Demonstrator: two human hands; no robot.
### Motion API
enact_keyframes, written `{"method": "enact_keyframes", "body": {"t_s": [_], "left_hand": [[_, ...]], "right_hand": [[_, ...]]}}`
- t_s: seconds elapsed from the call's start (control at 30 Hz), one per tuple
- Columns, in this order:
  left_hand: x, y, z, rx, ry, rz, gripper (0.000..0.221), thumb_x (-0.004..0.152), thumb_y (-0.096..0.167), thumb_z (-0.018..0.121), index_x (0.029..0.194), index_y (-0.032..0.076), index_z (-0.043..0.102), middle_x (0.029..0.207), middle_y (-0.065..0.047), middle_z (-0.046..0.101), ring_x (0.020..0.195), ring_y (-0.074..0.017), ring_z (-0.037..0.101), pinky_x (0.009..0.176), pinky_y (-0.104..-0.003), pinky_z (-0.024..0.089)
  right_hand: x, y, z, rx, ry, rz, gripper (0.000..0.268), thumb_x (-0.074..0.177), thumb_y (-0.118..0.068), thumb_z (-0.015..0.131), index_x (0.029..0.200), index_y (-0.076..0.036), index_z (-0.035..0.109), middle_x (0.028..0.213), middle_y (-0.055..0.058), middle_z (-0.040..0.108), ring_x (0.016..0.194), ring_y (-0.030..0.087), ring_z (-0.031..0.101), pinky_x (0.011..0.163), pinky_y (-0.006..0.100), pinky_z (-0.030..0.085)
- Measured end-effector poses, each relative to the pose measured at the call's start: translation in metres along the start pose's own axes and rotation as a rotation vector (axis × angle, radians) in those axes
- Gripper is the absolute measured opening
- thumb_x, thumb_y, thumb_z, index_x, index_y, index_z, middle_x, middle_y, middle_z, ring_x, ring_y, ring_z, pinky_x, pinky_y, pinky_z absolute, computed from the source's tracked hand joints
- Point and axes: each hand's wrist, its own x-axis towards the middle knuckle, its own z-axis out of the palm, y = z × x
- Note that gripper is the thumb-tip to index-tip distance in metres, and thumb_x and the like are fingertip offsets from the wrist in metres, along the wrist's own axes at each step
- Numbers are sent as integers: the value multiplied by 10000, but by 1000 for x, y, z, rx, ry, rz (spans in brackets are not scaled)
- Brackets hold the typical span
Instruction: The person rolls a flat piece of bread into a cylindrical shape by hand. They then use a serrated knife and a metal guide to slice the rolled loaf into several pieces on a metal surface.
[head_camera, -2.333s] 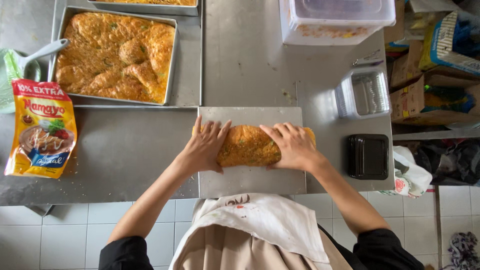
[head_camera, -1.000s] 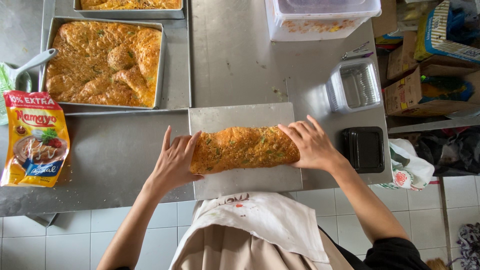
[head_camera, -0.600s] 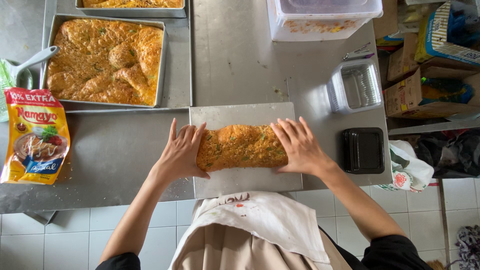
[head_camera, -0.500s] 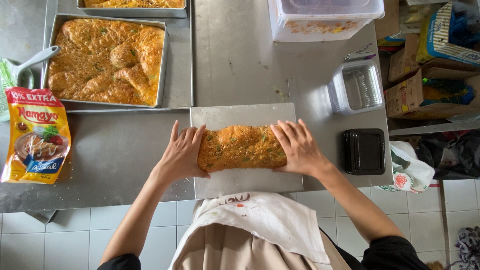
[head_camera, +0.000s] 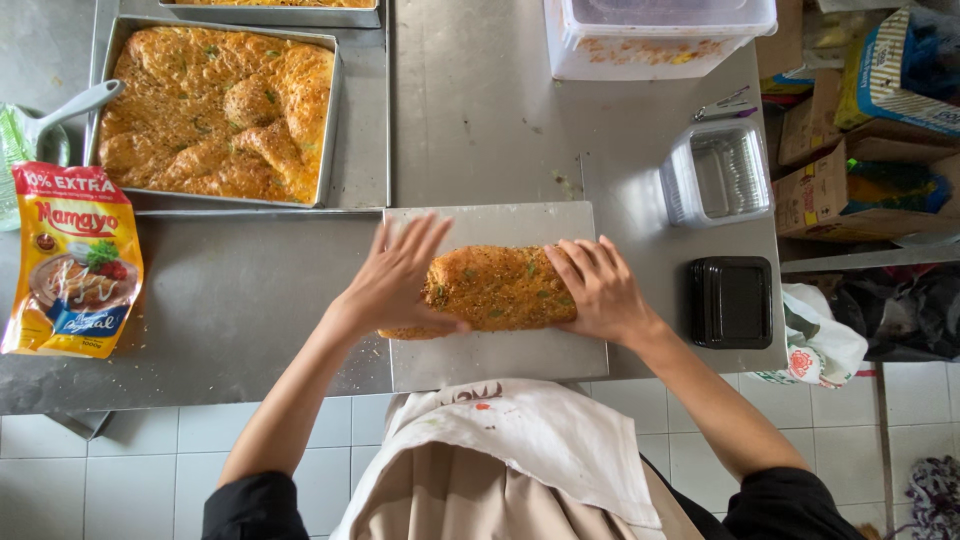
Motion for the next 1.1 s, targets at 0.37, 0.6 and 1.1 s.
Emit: {"method": "enact_keyframes", "body": {"t_s": [0.37,0.6,1.1], "left_hand": [[68,-10,24,-473,-548,0,1260,595,911,531,1588,177,278,1550,-173,432,1421,-352,442,1152,-532,402],[62,-7,26,-392,-632,-5,1278,604,910,554,1599,173,235,1599,-179,336,1479,-369,316,1177,-557,305],[-43,43,-9,-12,9,-69,1438,474,782,816,1597,164,163,1663,-216,154,1542,-396,87,1187,-628,6]], "right_hand": [[15,-62,37,-100,368,-72,991,912,-823,504,1583,-117,324,1585,204,335,1469,387,335,1209,671,227],[20,-66,23,-178,359,-50,928,874,-799,575,1556,-186,433,1551,179,415,1435,367,425,1209,665,264],[-4,137,85,368,259,801,315,836,-250,779,1065,-53,692,944,83,752,831,199,729,751,355,563]]}}
